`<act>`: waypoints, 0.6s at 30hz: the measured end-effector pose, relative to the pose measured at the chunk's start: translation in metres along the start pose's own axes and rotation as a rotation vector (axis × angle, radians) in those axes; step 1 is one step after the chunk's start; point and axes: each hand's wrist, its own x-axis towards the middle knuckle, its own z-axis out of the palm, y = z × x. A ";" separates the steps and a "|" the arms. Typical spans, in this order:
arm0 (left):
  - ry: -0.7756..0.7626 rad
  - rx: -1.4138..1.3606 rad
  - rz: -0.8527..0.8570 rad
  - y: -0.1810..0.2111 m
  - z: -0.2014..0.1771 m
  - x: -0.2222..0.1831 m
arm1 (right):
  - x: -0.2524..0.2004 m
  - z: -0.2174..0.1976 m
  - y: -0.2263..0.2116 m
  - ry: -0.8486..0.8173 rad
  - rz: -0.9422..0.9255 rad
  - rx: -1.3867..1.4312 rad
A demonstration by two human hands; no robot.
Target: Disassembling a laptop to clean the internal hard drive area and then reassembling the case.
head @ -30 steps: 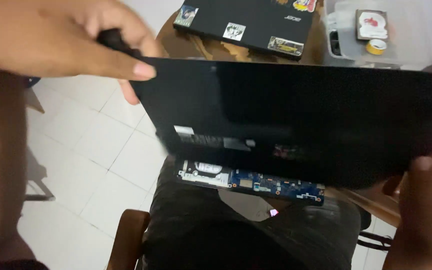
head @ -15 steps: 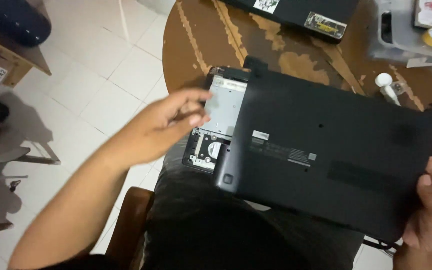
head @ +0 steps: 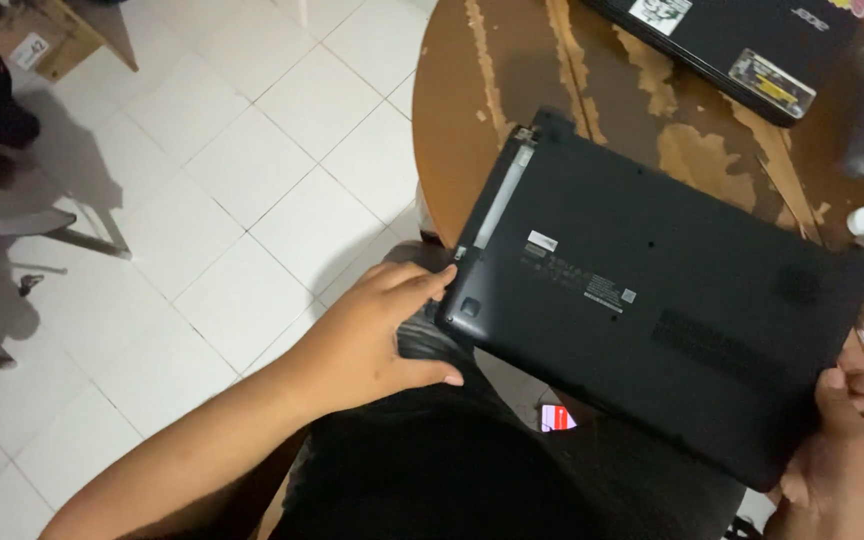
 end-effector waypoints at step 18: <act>0.154 0.147 0.116 -0.034 0.007 0.008 | -0.021 0.027 -0.035 0.025 -0.137 -0.917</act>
